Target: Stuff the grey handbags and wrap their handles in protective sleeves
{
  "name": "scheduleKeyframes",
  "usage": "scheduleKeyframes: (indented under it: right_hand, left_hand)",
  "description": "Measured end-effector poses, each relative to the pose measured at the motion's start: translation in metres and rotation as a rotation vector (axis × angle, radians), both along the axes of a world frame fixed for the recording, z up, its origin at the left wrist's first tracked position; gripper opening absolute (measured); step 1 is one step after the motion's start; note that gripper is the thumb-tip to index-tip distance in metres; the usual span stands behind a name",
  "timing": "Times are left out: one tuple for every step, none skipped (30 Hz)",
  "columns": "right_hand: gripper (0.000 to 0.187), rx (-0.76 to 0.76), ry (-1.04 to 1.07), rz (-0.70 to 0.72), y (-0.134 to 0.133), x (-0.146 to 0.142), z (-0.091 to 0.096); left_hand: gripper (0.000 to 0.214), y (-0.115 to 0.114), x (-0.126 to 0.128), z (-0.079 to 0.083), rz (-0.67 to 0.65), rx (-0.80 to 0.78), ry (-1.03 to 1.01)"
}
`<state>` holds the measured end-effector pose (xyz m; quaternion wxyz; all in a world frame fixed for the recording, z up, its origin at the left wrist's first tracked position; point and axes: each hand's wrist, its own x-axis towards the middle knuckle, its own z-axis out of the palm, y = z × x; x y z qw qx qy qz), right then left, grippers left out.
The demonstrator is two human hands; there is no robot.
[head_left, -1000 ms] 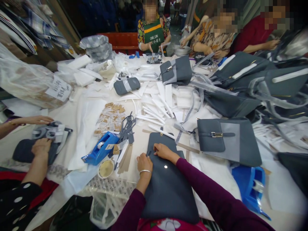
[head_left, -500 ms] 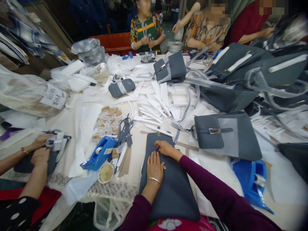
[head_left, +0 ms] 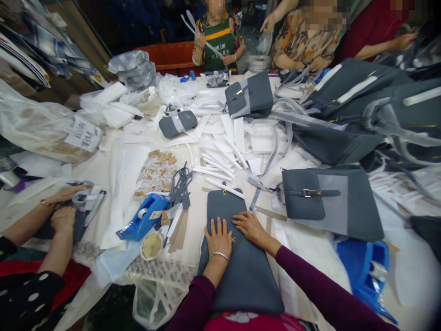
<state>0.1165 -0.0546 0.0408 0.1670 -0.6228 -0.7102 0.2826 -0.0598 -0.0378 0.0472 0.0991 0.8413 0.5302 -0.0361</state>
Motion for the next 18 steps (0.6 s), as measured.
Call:
scheduleKeyframes:
  right_hand:
    - [0.031, -0.012, 0.004, 0.007, 0.001, 0.001, 0.001]
    - [0.031, -0.025, 0.004, 0.016, 0.002, 0.002, 0.002]
    - [0.031, -0.041, 0.003, 0.029, 0.003, 0.003, 0.002]
    - [0.031, -0.058, -0.001, 0.046, 0.006, 0.004, 0.002]
    - [0.031, -0.07, -0.008, 0.06, 0.009, 0.005, 0.003]
    - [0.03, -0.079, -0.021, 0.071, 0.015, 0.006, 0.004]
    - [0.029, -0.088, -0.038, 0.082, 0.023, 0.007, 0.005]
    - [0.029, -0.103, -0.054, 0.085, 0.034, 0.008, 0.007]
    - [0.03, -0.129, -0.056, 0.064, 0.047, 0.01, 0.01]
    - [0.035, -0.159, -0.042, 0.015, 0.061, 0.013, 0.014]
    - [0.041, -0.191, -0.017, -0.052, 0.076, 0.017, 0.018]
    - [0.047, -0.213, 0.017, -0.142, 0.09, 0.021, 0.023]
    - [0.051, -0.22, 0.047, -0.233, 0.103, 0.025, 0.028]
    - [0.053, -0.217, 0.072, -0.317, 0.113, 0.028, 0.034]
    - [0.052, -0.208, 0.093, -0.379, 0.12, 0.031, 0.042]
    - [0.049, -0.202, 0.113, -0.414, 0.123, 0.032, 0.051]
    - [0.046, -0.203, 0.143, -0.435, 0.121, 0.032, 0.062]
    - [0.041, -0.206, 0.167, -0.443, 0.114, 0.03, 0.075]
  left_hand:
    - [0.045, 0.0, -0.002, 0.002, -0.027, 0.004, -0.013]
    - [0.044, 0.0, -0.004, 0.003, -0.062, 0.004, -0.031]
    - [0.044, 0.001, -0.007, 0.005, -0.097, 0.001, -0.051]
    - [0.043, 0.001, -0.009, 0.006, -0.124, -0.005, -0.068]
    - [0.043, 0.001, -0.011, 0.007, -0.135, -0.008, -0.08]
    - [0.043, 0.001, -0.012, 0.007, -0.133, -0.008, -0.087]
    - [0.043, 0.002, -0.013, 0.007, -0.124, -0.005, -0.09]
    - [0.043, 0.002, -0.013, 0.006, -0.118, 0.0, -0.09]
    - [0.043, 0.002, -0.013, 0.006, -0.114, 0.005, -0.09]
    - [0.043, 0.002, -0.012, 0.006, -0.114, 0.009, -0.087]
    - [0.043, 0.003, -0.011, 0.006, -0.117, 0.013, -0.083]
    - [0.042, 0.003, -0.01, 0.006, -0.121, 0.017, -0.076]
    - [0.042, 0.003, -0.01, 0.005, -0.126, 0.024, -0.069]
    - [0.042, 0.004, -0.01, 0.005, -0.133, 0.032, -0.062]
    - [0.042, 0.004, -0.01, 0.004, -0.14, 0.042, -0.058]
    - [0.042, 0.005, -0.011, 0.002, -0.147, 0.054, -0.056]
    - [0.042, 0.005, -0.012, 0.0, -0.155, 0.067, -0.056]
    - [0.041, 0.006, -0.013, -0.004, -0.161, 0.081, -0.06]
